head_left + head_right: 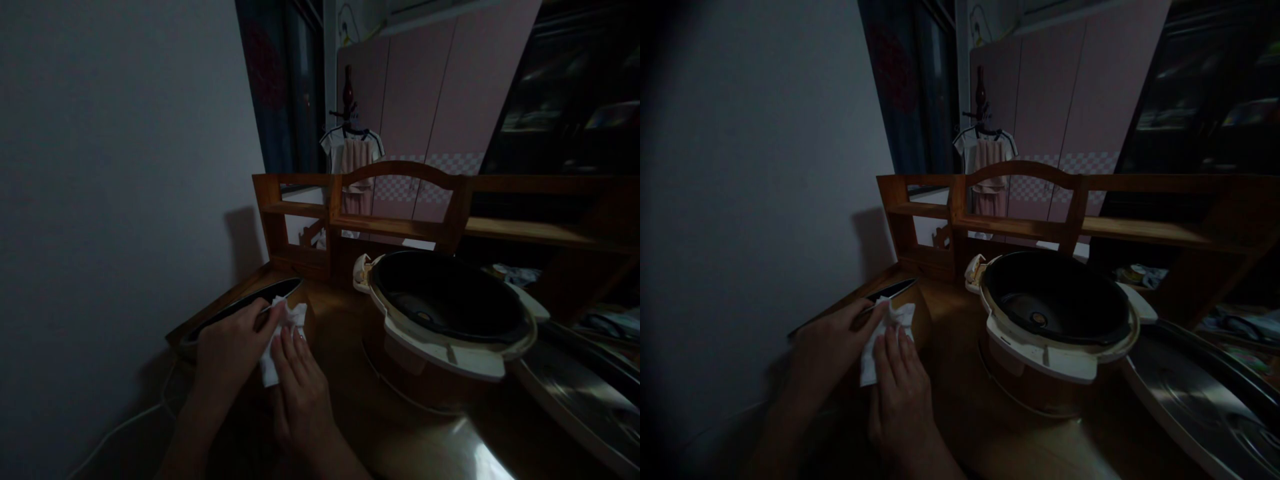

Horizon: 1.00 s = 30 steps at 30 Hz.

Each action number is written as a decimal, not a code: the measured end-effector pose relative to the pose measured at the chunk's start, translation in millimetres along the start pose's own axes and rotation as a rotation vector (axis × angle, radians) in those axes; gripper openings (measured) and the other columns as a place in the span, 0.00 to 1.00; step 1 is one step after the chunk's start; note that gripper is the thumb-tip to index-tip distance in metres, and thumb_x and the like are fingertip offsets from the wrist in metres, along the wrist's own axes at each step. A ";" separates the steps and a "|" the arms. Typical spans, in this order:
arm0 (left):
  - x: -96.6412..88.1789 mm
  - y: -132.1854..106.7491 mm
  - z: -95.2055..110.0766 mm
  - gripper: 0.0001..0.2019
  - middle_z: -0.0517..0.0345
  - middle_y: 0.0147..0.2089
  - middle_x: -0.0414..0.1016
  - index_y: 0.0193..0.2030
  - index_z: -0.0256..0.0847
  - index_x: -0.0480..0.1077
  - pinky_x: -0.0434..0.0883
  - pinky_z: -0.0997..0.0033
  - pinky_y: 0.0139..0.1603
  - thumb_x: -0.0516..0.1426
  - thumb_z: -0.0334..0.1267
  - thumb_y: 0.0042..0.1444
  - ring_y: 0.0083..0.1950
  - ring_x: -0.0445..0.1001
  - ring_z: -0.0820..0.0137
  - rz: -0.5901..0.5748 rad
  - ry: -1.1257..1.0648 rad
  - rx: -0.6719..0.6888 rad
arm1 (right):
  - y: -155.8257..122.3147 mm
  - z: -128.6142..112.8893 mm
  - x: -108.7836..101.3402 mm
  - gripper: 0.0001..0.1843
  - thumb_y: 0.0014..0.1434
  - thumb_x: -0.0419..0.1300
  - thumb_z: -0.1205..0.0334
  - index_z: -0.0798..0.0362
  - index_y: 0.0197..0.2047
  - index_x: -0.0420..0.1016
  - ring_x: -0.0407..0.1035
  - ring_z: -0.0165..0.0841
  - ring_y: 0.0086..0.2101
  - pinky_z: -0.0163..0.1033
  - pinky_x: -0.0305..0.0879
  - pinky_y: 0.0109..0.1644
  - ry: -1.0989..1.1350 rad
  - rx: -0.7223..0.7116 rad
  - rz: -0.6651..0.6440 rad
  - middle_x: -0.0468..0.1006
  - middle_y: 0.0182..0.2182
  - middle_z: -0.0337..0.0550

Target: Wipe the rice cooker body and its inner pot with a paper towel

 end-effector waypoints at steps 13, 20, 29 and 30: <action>25.5 -5.4 -27.1 0.27 0.55 0.22 0.72 0.24 0.44 0.75 0.54 0.67 0.31 0.53 0.58 0.68 0.25 0.66 0.67 0.234 -0.104 0.041 | -34.3 4.1 -24.5 0.32 0.71 0.48 0.72 0.48 0.75 0.62 0.61 0.39 0.71 0.52 0.63 0.73 0.327 0.264 0.126 0.66 0.72 0.46; 58.6 -10.6 -75.5 0.23 0.58 0.19 0.69 0.22 0.42 0.72 0.58 0.69 0.30 0.58 0.55 0.63 0.24 0.65 0.71 0.423 -0.330 -0.148 | -75.8 41.6 -38.8 0.26 0.72 0.55 0.43 0.46 0.63 0.79 0.67 0.45 0.67 0.56 0.57 0.75 0.508 0.903 0.235 0.76 0.65 0.46; 90.4 -17.6 -66.2 0.20 0.55 0.21 0.73 0.21 0.42 0.70 0.64 0.67 0.32 0.58 0.50 0.59 0.25 0.70 0.67 0.584 -0.481 -0.189 | -72.8 47.0 -49.0 0.30 0.69 0.55 0.36 0.45 0.63 0.80 0.68 0.43 0.66 0.52 0.56 0.76 0.477 0.936 0.332 0.79 0.63 0.46; 93.5 -19.7 -67.9 0.20 0.55 0.21 0.73 0.21 0.42 0.70 0.64 0.67 0.32 0.58 0.50 0.59 0.25 0.71 0.67 0.586 -0.507 -0.204 | -72.6 46.4 -49.6 0.30 0.70 0.55 0.37 0.46 0.64 0.79 0.67 0.43 0.67 0.52 0.55 0.76 0.475 0.934 0.324 0.78 0.64 0.46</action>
Point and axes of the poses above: each hand's wrist, its own y-axis towards the middle knuckle, its own x-axis out of the palm, z = x × y, the point moved 1 cm from there along y, towards the middle knuckle
